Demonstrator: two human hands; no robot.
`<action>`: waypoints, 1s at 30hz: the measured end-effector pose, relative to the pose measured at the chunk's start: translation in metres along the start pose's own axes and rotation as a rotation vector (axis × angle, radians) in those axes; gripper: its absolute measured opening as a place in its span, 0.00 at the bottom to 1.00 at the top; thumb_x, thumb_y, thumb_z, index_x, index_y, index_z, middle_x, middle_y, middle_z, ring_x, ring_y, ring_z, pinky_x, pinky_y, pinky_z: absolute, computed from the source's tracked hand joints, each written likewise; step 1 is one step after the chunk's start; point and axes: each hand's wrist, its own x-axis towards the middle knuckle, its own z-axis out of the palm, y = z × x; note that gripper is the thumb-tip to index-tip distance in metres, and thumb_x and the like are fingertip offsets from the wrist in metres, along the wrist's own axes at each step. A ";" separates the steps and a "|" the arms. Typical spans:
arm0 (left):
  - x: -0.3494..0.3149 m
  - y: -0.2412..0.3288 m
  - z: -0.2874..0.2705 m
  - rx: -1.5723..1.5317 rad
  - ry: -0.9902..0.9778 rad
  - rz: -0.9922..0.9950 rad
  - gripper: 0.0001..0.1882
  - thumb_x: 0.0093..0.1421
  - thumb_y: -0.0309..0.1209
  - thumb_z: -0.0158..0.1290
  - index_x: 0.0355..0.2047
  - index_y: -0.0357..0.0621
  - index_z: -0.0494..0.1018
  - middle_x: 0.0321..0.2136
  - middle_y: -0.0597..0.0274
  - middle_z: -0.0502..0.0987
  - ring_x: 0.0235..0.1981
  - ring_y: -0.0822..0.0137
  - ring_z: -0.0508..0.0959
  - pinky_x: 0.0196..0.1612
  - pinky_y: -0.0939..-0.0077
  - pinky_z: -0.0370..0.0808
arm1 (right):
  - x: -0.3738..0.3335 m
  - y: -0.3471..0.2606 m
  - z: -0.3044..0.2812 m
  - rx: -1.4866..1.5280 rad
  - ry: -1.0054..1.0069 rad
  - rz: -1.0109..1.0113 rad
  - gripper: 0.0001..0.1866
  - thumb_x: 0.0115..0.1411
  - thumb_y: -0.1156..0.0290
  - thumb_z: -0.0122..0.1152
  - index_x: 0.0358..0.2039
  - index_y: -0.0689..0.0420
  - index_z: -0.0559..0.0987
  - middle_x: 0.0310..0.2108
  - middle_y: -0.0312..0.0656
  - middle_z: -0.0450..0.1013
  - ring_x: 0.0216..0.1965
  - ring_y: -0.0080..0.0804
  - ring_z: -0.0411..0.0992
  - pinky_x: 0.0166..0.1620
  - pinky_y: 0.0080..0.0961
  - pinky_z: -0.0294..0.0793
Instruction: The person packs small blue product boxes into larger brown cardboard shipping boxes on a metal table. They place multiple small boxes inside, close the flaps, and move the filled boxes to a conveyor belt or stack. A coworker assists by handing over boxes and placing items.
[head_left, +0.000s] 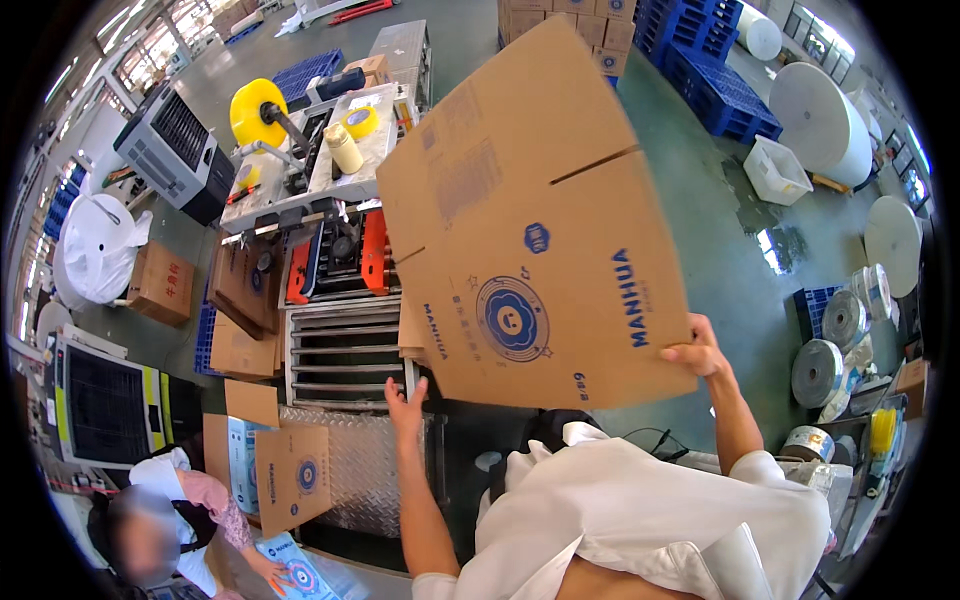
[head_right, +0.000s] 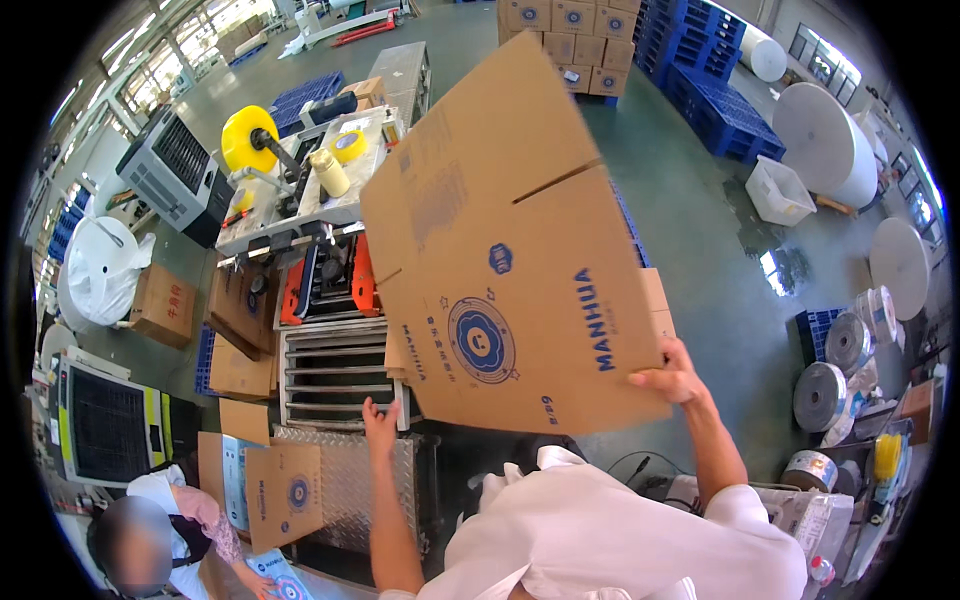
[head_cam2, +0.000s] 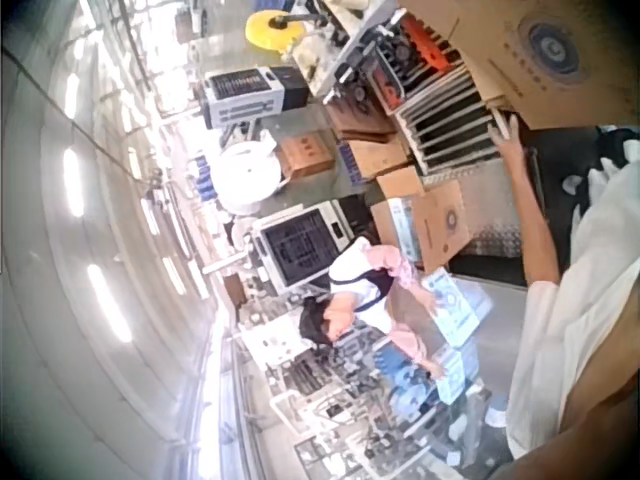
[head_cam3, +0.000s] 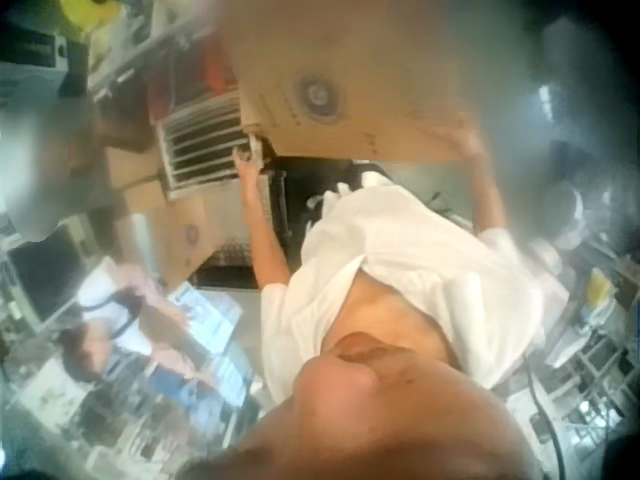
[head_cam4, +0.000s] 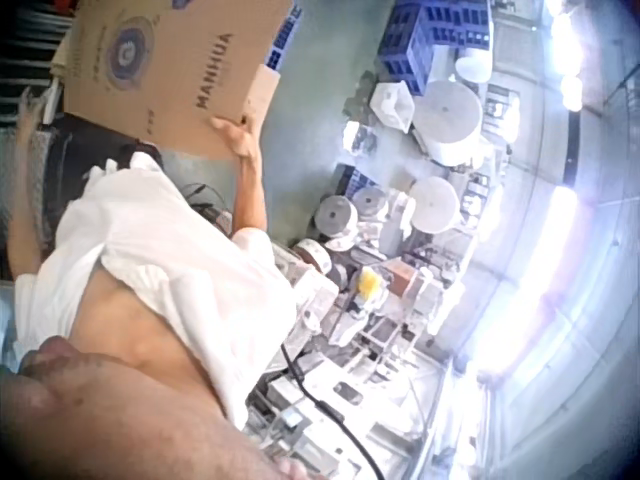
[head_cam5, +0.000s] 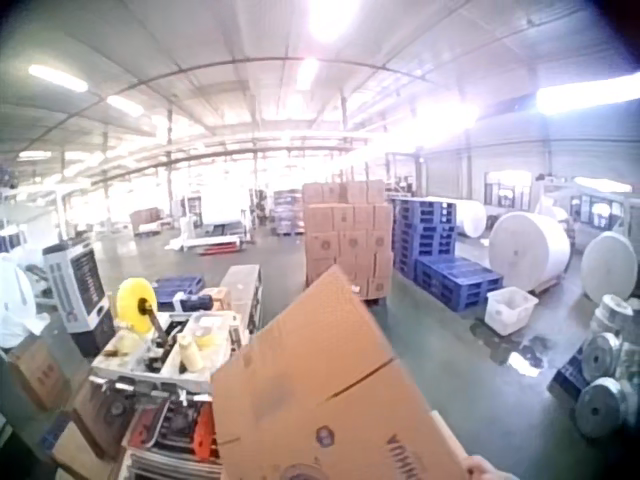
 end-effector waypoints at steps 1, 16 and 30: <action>0.007 -0.004 -0.015 -0.123 -0.017 -0.137 0.49 0.53 0.41 0.63 0.66 0.39 0.45 0.64 0.40 0.49 0.64 0.49 0.55 0.61 0.61 0.58 | -0.012 -0.010 0.009 0.057 0.044 -0.022 0.20 0.42 0.74 0.68 0.39 0.64 0.79 0.36 0.42 0.77 0.37 0.29 0.74 0.41 0.27 0.73; -0.148 0.073 -0.248 0.446 0.110 0.496 0.16 0.50 0.26 0.62 0.38 0.33 0.75 0.30 0.54 0.79 0.31 0.62 0.78 0.36 0.71 0.75 | 0.068 0.110 0.163 -0.192 -0.194 0.177 0.23 0.57 0.72 0.61 0.53 0.61 0.71 0.40 0.41 0.73 0.40 0.26 0.73 0.44 0.23 0.73; -0.333 -0.070 -0.163 0.907 0.548 0.118 0.17 0.63 0.40 0.48 0.46 0.43 0.74 0.37 0.50 0.79 0.35 0.48 0.78 0.39 0.59 0.74 | 0.124 0.055 0.532 0.185 -0.841 0.542 0.59 0.51 0.30 0.51 0.68 0.50 0.32 0.69 0.53 0.36 0.68 0.53 0.39 0.60 0.64 0.54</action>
